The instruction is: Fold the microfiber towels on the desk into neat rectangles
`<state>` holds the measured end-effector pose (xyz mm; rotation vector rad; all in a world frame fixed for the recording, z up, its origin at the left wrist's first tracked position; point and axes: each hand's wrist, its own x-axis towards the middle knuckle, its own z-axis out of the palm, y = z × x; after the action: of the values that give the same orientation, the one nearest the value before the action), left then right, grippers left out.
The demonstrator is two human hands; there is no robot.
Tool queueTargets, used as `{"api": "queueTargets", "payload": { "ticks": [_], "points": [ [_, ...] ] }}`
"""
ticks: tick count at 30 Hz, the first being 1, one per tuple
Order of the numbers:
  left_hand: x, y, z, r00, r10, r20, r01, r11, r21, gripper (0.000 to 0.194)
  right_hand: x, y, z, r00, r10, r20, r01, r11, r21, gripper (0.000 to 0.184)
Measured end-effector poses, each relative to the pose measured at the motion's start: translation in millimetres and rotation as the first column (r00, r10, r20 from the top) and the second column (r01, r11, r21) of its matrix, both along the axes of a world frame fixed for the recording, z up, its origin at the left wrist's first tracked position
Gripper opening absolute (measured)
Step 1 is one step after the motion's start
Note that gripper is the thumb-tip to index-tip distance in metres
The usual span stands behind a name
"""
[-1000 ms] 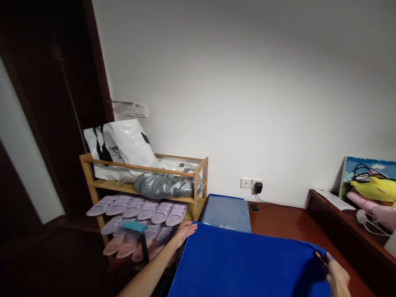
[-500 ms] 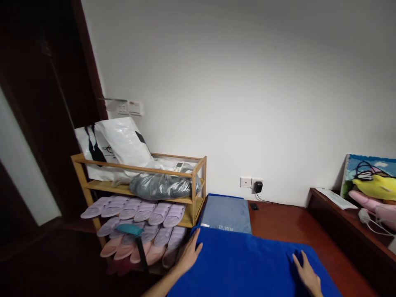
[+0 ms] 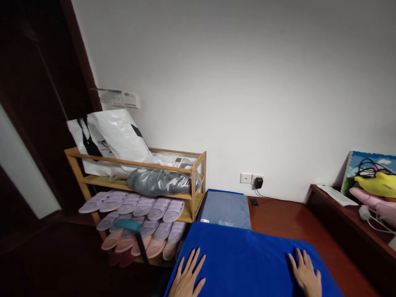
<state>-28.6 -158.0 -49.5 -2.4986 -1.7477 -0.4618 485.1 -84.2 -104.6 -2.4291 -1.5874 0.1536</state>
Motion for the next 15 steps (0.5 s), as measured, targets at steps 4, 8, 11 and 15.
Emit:
{"api": "queueTargets", "payload": {
  "ticks": [4, 8, 11, 15],
  "points": [
    [3, -1, -2.0, 0.996, 0.093, 0.011, -0.090, 0.980, -0.178, 0.059, -46, 14, 6.9, 0.981, 0.187, -0.048, -0.184, 0.981, 0.052, 0.073],
    [5, 0, 4.1, 0.994, 0.109, 0.003, -0.103, 0.945, -0.310, 0.061, -57, 22, -3.1, 0.978, 0.207, -0.010, -0.206, 0.977, 0.048, 0.073],
    [6, 1, 9.5, 0.992, 0.122, -0.010, -0.118, 0.924, -0.364, 0.060, -28, 21, -15.1, 0.993, 0.118, 0.006, -0.118, 0.993, 0.021, 0.072],
    [7, 2, 12.5, 0.993, 0.117, -0.016, -0.114, 0.917, -0.383, 0.063, 19, 20, -19.0, 0.999, 0.017, 0.027, -0.015, 0.997, -0.080, 0.068]
  ]
}}
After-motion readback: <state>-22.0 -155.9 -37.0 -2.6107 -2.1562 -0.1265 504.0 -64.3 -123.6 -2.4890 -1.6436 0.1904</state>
